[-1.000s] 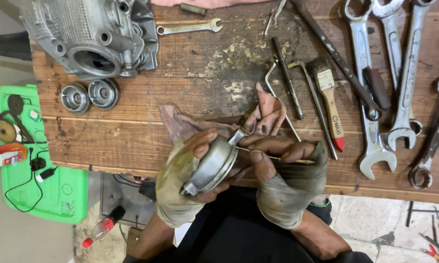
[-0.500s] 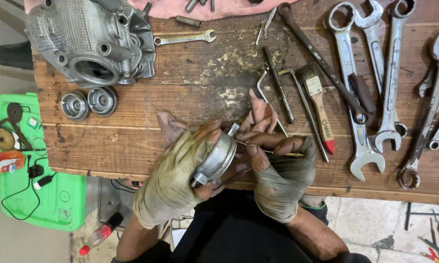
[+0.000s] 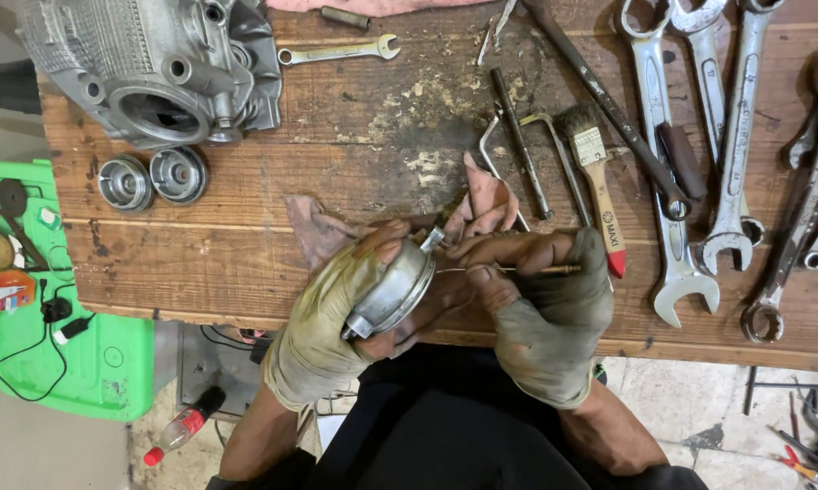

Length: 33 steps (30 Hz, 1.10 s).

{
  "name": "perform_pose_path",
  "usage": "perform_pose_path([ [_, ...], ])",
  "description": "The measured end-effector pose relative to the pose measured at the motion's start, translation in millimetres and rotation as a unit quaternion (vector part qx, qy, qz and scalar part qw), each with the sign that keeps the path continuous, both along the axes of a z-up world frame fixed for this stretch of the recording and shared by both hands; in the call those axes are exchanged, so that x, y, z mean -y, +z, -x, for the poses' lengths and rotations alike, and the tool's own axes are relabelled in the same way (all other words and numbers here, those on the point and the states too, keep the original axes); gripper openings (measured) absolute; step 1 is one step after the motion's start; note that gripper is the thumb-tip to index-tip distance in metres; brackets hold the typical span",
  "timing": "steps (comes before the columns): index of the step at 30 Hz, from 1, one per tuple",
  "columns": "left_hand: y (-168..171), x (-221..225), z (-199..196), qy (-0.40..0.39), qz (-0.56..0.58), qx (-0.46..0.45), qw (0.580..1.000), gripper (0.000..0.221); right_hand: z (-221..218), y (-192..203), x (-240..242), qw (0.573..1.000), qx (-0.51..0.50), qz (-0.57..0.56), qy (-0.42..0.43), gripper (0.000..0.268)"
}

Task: The person is cleaning the ring grooves of a motorcycle piston using a small metal pick tool on a wooden workbench.

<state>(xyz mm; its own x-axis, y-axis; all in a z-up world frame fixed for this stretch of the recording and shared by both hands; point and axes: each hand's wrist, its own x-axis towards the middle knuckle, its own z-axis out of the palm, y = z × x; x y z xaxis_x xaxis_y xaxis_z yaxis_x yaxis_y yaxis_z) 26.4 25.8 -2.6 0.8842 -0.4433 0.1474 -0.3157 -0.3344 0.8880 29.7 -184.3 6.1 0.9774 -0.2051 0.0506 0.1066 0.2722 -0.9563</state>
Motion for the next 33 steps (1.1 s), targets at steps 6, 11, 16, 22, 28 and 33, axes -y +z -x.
perform_pose_path([
  [6, -7.8, -5.4, -1.1, -0.018, 0.014, 0.018, 1.000, 0.061, -2.3, 1.7, -4.8, 0.996, -0.010, -0.062, 0.060, 0.036],
  [11, -6.3, -5.6, -4.5, -0.018, 0.010, 0.052, 0.998, 0.064, 2.3, -1.7, -16.4, 0.997, 0.035, -0.066, 0.025, 0.035],
  [16, -6.7, -5.4, -6.6, -0.022, 0.012, 0.058, 0.998, 0.065, -1.7, 0.3, -11.8, 0.998, 0.011, -0.028, 0.048, 0.040],
  [22, -9.8, -7.3, -7.0, -0.028, 0.017, 0.052, 0.998, 0.064, 4.3, -10.3, -17.2, 0.998, 0.034, -0.036, 0.027, 0.040],
  [28, -6.8, -5.4, -6.8, -0.039, 0.027, 0.033, 0.998, 0.067, 7.7, -5.1, -17.5, 0.996, 0.054, 0.067, 0.027, 0.041],
  [33, -7.3, 1.3, 1.5, -0.016, 0.015, 0.046, 0.999, 0.076, 17.1, -6.5, -14.3, 0.999, 0.028, 0.008, 0.035, 0.040],
])
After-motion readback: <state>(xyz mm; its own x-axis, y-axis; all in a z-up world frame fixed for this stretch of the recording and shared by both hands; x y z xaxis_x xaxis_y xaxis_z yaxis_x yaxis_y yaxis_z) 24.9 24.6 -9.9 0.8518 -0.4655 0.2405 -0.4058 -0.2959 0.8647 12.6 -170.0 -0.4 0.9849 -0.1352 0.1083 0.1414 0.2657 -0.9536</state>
